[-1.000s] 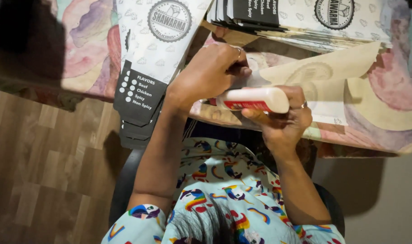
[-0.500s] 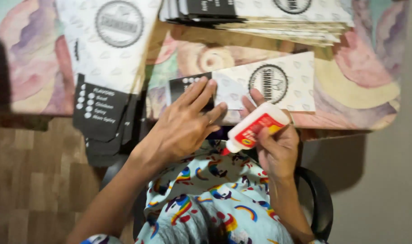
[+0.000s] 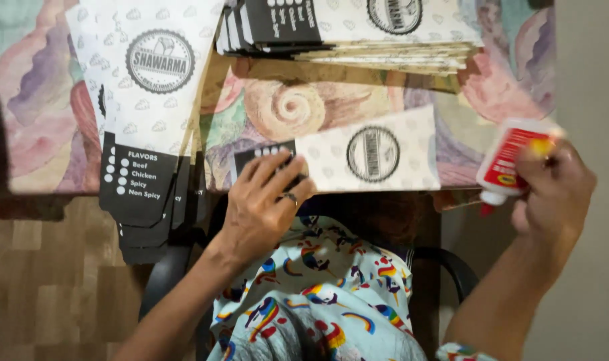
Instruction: The person applies glue from a bottle to the edges of paper shawarma wraps and folds them to seal the packaging.
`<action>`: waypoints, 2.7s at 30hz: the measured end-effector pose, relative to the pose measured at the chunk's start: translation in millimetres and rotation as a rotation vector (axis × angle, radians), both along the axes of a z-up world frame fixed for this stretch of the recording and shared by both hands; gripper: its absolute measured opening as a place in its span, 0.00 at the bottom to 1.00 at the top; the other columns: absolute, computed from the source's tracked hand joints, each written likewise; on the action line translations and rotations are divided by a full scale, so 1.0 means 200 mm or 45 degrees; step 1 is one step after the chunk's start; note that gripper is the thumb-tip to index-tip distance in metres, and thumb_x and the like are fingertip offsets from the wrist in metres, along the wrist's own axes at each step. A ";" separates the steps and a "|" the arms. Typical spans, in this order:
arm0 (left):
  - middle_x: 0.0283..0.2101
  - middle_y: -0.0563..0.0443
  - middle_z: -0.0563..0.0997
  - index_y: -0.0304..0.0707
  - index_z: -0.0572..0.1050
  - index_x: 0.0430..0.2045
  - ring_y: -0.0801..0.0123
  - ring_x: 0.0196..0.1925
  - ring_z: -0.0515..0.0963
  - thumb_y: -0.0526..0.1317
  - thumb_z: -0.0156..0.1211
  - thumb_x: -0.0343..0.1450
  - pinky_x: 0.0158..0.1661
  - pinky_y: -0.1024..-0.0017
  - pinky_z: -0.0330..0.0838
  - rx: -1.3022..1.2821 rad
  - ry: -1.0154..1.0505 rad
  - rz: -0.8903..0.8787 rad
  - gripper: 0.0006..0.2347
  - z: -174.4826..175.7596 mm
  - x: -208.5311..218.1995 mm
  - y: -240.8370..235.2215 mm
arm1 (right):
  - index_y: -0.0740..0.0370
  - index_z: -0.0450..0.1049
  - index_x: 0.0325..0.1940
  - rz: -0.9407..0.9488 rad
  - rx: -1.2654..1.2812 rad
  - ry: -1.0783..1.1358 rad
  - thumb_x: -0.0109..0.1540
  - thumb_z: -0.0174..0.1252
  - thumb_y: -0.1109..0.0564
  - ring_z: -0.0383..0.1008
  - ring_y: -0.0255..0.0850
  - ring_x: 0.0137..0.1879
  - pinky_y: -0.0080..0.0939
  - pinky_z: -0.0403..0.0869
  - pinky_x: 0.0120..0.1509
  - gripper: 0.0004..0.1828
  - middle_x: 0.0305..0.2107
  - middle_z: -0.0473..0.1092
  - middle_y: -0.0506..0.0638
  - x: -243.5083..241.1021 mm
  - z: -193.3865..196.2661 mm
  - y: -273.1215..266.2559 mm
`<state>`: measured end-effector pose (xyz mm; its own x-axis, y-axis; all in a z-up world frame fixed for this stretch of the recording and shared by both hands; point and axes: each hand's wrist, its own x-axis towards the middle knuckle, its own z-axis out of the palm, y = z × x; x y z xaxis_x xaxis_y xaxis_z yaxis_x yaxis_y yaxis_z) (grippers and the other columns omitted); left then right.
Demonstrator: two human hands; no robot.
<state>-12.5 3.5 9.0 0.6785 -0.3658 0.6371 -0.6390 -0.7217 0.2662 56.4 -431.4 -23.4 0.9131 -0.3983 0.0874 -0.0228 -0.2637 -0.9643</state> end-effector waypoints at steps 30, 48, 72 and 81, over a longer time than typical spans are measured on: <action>0.60 0.31 0.78 0.25 0.76 0.54 0.38 0.62 0.76 0.31 0.50 0.77 0.62 0.46 0.73 0.021 0.092 0.031 0.13 -0.01 -0.01 0.10 | 0.71 0.77 0.59 1.022 -1.464 -0.877 0.51 0.51 0.77 0.78 0.60 0.60 0.56 0.79 0.63 0.32 0.53 0.78 0.64 -0.08 0.25 0.79; 0.49 0.31 0.82 0.24 0.80 0.21 0.37 0.54 0.81 0.24 0.64 0.71 0.48 0.49 0.79 -0.022 0.011 0.000 0.07 -0.08 0.07 0.05 | 0.79 0.78 0.48 1.075 -1.230 -0.835 0.63 0.66 0.77 0.79 0.66 0.60 0.59 0.79 0.66 0.10 0.50 0.76 0.70 -0.10 0.27 0.64; 0.48 0.30 0.84 0.28 0.76 0.16 0.41 0.54 0.81 0.26 0.57 0.67 0.54 0.47 0.76 -0.106 0.174 0.070 0.08 -0.04 0.04 0.02 | 0.63 0.46 0.81 1.433 -1.237 -0.249 0.64 0.58 0.41 0.48 0.59 0.81 0.65 0.45 0.83 0.49 0.76 0.48 0.62 0.17 0.26 0.74; 0.48 0.44 0.70 0.30 0.80 0.32 0.52 0.41 0.69 0.35 0.58 0.73 0.35 0.57 0.65 0.045 0.228 0.529 0.06 -0.11 0.28 -0.50 | 0.64 0.49 0.81 1.470 -1.210 -0.365 0.62 0.61 0.45 0.48 0.61 0.82 0.64 0.49 0.83 0.48 0.76 0.50 0.62 0.19 0.22 0.71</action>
<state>43.2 -96.8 -14.0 0.8708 -0.0584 0.4881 -0.2390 -0.9180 0.3166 95.1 -288.5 20.1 0.5837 0.8038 0.1148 0.7766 -0.5114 -0.3679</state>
